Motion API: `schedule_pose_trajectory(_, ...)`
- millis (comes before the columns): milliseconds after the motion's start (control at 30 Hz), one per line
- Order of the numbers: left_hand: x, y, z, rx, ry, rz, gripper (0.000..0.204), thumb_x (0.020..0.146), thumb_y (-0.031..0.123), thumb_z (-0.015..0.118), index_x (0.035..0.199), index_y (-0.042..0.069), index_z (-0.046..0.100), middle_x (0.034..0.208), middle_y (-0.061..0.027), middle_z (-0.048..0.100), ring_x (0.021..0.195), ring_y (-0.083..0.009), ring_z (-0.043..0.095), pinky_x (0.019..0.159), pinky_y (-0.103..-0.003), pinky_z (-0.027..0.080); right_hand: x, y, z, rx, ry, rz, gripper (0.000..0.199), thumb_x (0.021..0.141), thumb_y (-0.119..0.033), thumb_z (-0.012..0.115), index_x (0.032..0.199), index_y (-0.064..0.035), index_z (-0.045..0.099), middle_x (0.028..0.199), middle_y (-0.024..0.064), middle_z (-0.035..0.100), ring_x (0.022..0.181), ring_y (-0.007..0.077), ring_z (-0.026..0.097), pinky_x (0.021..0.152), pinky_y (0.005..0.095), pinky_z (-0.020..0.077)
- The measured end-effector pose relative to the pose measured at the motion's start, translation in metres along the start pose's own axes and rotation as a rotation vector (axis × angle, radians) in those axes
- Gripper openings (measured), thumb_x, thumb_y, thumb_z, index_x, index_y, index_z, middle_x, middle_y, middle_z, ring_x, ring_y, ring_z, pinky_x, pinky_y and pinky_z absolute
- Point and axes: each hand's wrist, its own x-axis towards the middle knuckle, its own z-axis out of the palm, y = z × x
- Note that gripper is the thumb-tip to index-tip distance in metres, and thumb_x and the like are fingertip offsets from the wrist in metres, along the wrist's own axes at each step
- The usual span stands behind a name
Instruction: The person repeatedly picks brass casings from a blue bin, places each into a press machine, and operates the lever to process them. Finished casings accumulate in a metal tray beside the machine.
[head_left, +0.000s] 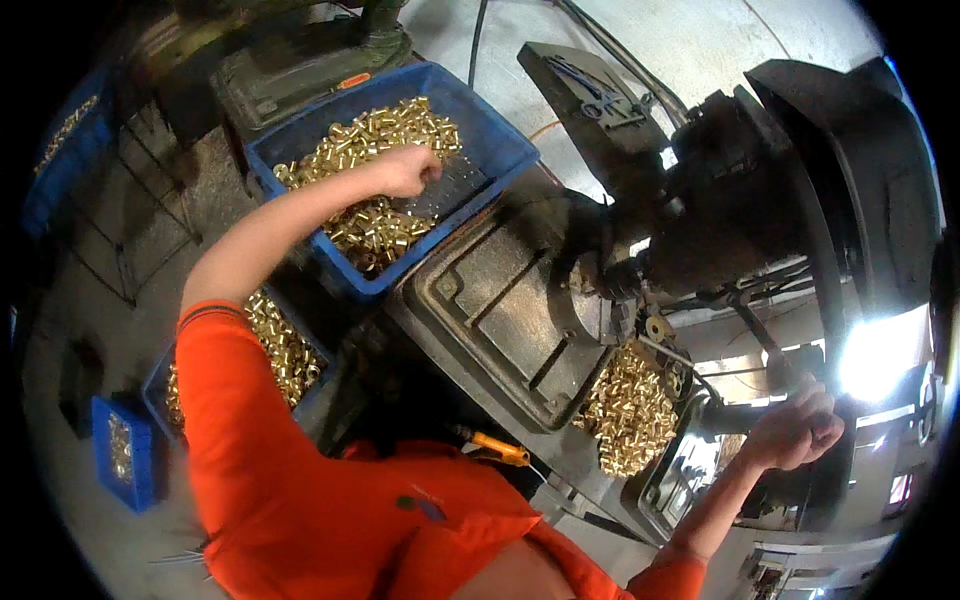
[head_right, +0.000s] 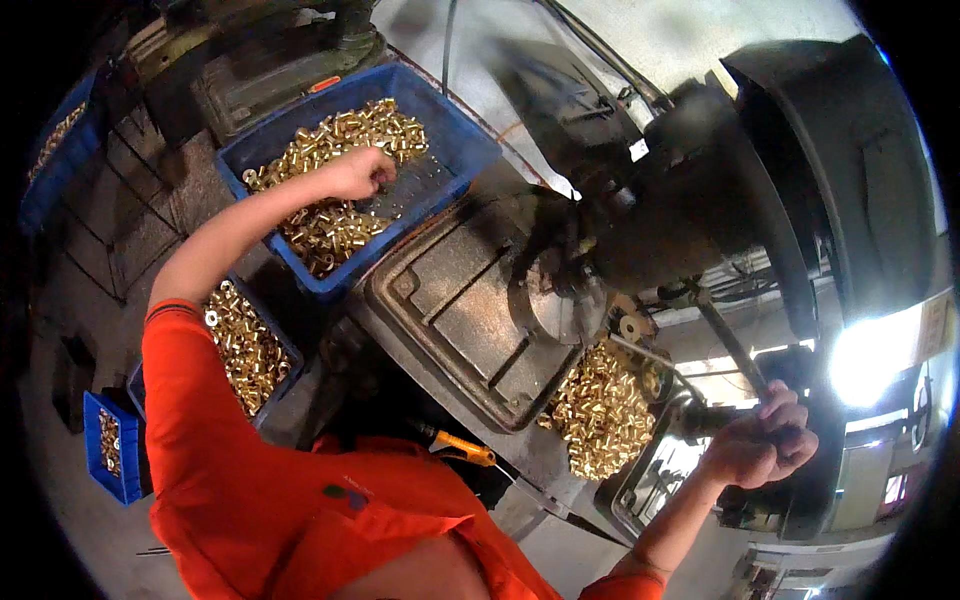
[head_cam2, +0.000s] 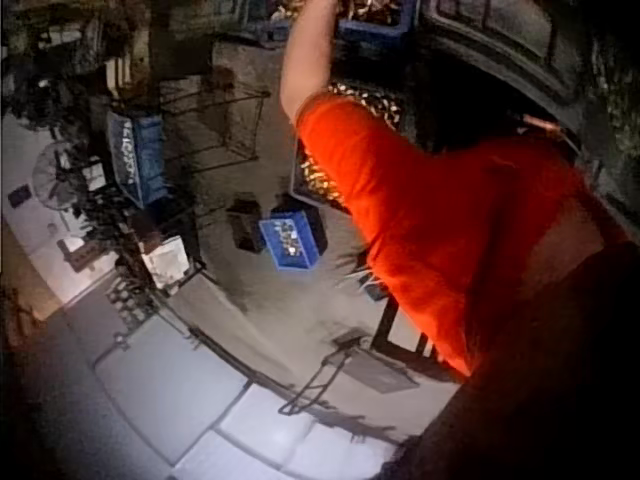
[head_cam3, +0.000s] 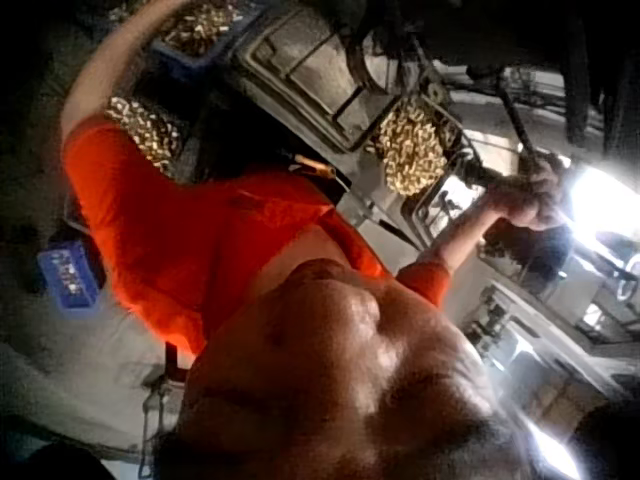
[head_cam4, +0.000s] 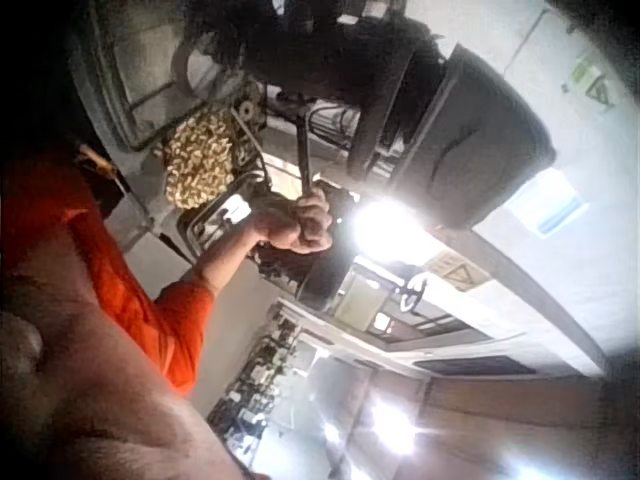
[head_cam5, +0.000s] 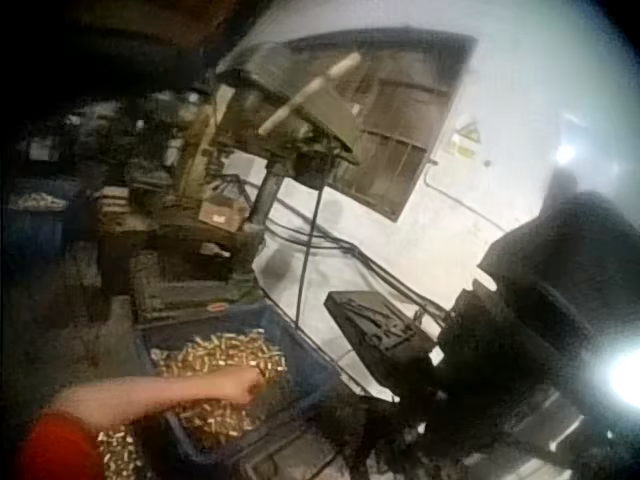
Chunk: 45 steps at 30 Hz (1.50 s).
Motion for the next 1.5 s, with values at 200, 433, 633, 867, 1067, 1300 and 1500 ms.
schedule_pose_trajectory(200,0.032,0.008,0.026,0.380,-0.315,0.036,0.039,0.068,0.017,0.063,0.106,0.009,0.060,0.098,-0.0140,0.063,0.094,-0.0309,0.059,0.079,-0.040,0.048,0.000,-0.001,0.002,-0.012,0.057,0.020,0.036,0.074,-0.029,0.066,0.074,-0.0138,0.034,0.069,0.0010,0.036,0.068,0.0172,0.037,0.073,0.0365,0.0322)
schedule_pose_trajectory(433,0.039,0.012,0.055,0.369,-0.400,-0.018,0.032,0.068,0.016,0.062,0.099,0.008,0.062,0.096,-0.0137,0.064,0.094,-0.0294,0.060,0.074,-0.042,0.049,0.001,-0.001,0.014,-0.040,0.144,0.034,0.033,0.074,-0.026,0.064,0.074,-0.0132,0.033,0.068,0.0017,0.037,0.068,0.0170,0.037,0.072,0.0356,0.0319)
schedule_pose_trajectory(633,0.030,0.015,0.050,0.380,-0.458,-0.060,0.026,0.068,0.013,0.059,0.091,0.004,0.064,0.089,-0.0143,0.065,0.084,-0.0314,0.063,0.068,-0.043,0.049,0.000,0.000,0.003,-0.017,0.048,-0.023,0.035,0.073,-0.028,0.064,0.075,-0.0132,0.032,0.065,0.0022,0.038,0.064,0.0171,0.038,0.069,0.0365,0.0342)
schedule_pose_trajectory(867,0.042,-0.011,0.079,0.468,-0.255,0.140,0.018,0.071,0.017,0.056,0.082,0.004,0.061,0.084,-0.0190,0.063,0.080,-0.0367,0.061,0.065,-0.046,0.048,0.004,-0.009,0.019,-0.043,0.198,-0.092,0.021,0.069,-0.001,0.050,0.069,-0.0117,0.031,0.059,0.0062,0.042,0.055,0.0183,0.041,0.061,0.0386,0.0431)
schedule_pose_trajectory(1067,0.034,-0.044,0.058,0.176,-0.257,0.110,0.033,0.082,0.028,0.051,0.101,0.002,0.057,0.097,-0.0220,0.059,0.092,-0.0359,0.056,0.077,-0.044,0.044,-0.005,0.004,0.014,-0.060,0.092,-0.071,0.035,0.072,-0.017,0.069,0.073,-0.0087,0.035,0.066,0.0079,0.048,0.058,0.0189,0.048,0.057,0.0338,0.0439)
schedule_pose_trajectory(1300,0.062,-0.008,0.023,0.099,-0.188,0.121,0.032,0.084,0.029,0.054,0.110,0.009,0.054,0.103,-0.0166,0.056,0.091,-0.0309,0.054,0.074,-0.052,0.042,-0.004,0.007,0.017,-0.073,0.241,-0.006,0.014,0.055,-0.001,0.052,0.062,-0.0047,0.041,0.059,0.0029,0.050,0.054,0.0109,0.049,0.048,0.0232,0.0371)
schedule_pose_trajectory(1500,0.051,-0.006,-0.009,-0.263,-0.163,0.128,0.034,0.086,0.029,0.056,0.117,0.015,0.051,0.109,-0.0120,0.054,0.091,-0.0265,0.051,0.071,-0.060,0.040,-0.004,-0.010,0.010,0.023,0.244,-0.043,0.017,0.052,-0.001,0.053,0.061,-0.0027,0.039,0.053,0.0055,0.042,0.051,0.0128,0.042,0.047,0.0263,0.0337)
